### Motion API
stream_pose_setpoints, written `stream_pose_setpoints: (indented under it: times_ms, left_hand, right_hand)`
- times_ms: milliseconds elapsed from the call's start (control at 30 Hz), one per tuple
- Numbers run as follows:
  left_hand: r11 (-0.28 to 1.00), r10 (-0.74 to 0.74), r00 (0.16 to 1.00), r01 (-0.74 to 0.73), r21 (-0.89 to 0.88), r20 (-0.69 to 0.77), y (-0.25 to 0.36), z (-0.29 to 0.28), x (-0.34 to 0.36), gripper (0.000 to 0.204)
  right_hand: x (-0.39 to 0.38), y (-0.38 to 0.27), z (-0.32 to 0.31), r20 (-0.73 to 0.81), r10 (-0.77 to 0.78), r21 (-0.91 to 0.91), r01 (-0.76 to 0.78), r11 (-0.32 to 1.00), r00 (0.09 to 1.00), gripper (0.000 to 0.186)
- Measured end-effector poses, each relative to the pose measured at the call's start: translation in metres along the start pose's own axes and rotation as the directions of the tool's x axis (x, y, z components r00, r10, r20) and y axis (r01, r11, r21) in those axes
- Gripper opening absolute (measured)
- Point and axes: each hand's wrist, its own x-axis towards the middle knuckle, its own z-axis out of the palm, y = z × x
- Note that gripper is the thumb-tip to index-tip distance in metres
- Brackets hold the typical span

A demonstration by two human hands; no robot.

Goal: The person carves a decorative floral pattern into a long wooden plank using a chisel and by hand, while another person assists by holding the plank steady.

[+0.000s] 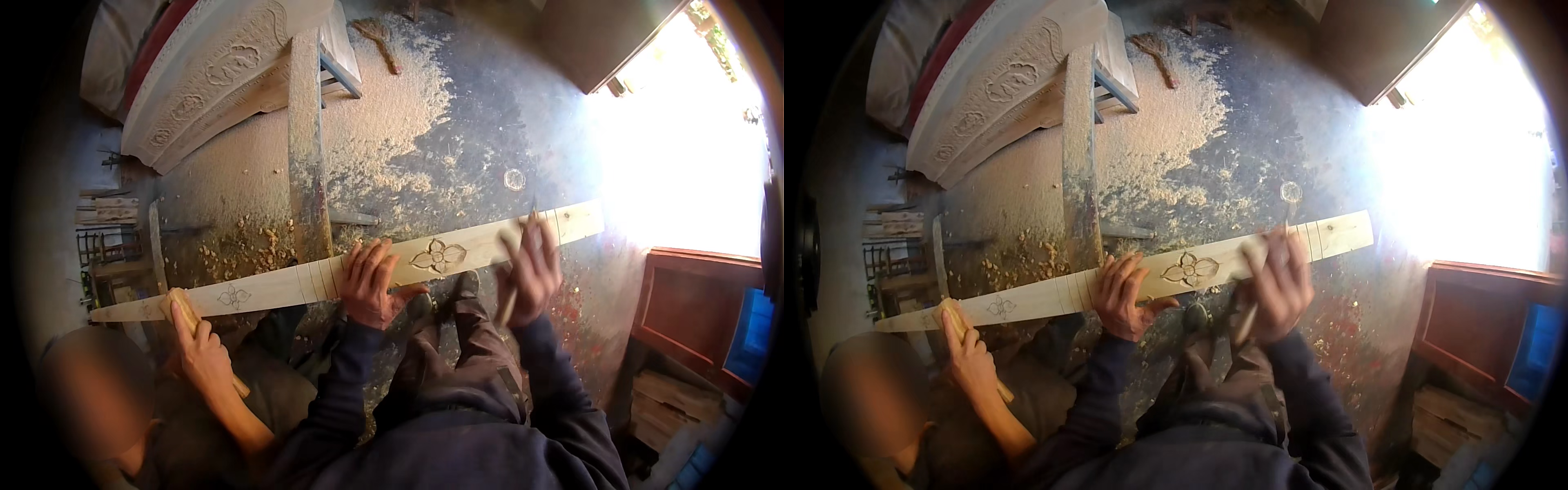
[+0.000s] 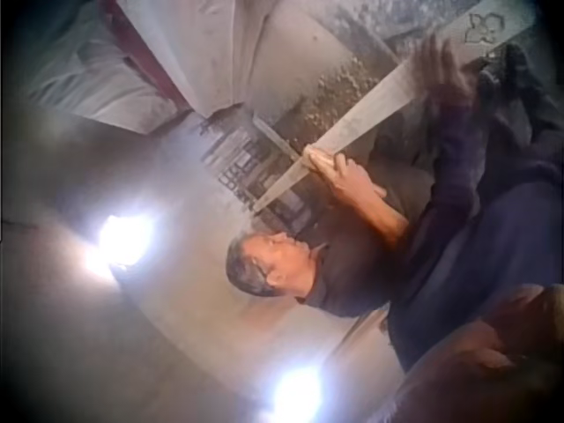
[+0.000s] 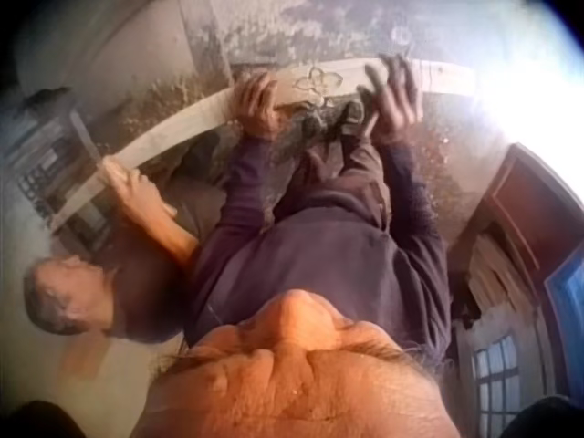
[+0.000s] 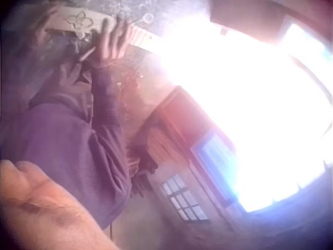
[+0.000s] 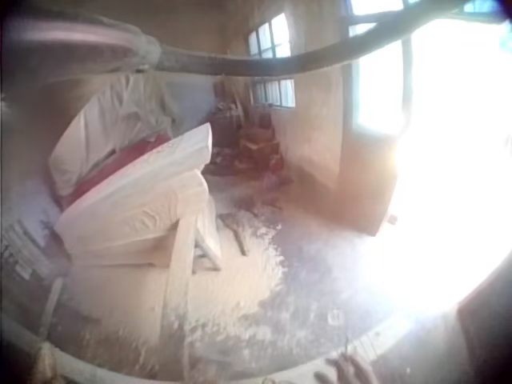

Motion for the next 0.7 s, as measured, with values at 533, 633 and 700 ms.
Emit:
stream_pose_setpoints:
  times_ms: [533, 633, 700]
  left_hand:
    - [0.935, 0.158, 0.977, -0.194, -0.298, -0.140, 0.011, -0.003, -0.030, 0.051]
    - [0.942, 0.147, 0.983, -0.174, -0.286, -0.114, 0.011, -0.009, -0.033, 0.046]
    - [0.954, 0.116, 0.987, -0.141, -0.266, -0.108, 0.011, -0.009, -0.034, 0.046]
  right_hand:
    - [-0.021, -0.157, 0.028, 0.019, -0.511, 0.750, 0.326, 0.575, 0.860, 0.027]
    - [-0.027, -0.162, 0.024, 0.067, -0.563, 0.822, 0.275, 0.499, 0.823, 0.022]
    - [-0.035, -0.167, 0.022, 0.084, -0.564, 0.822, 0.263, 0.505, 0.821, 0.024]
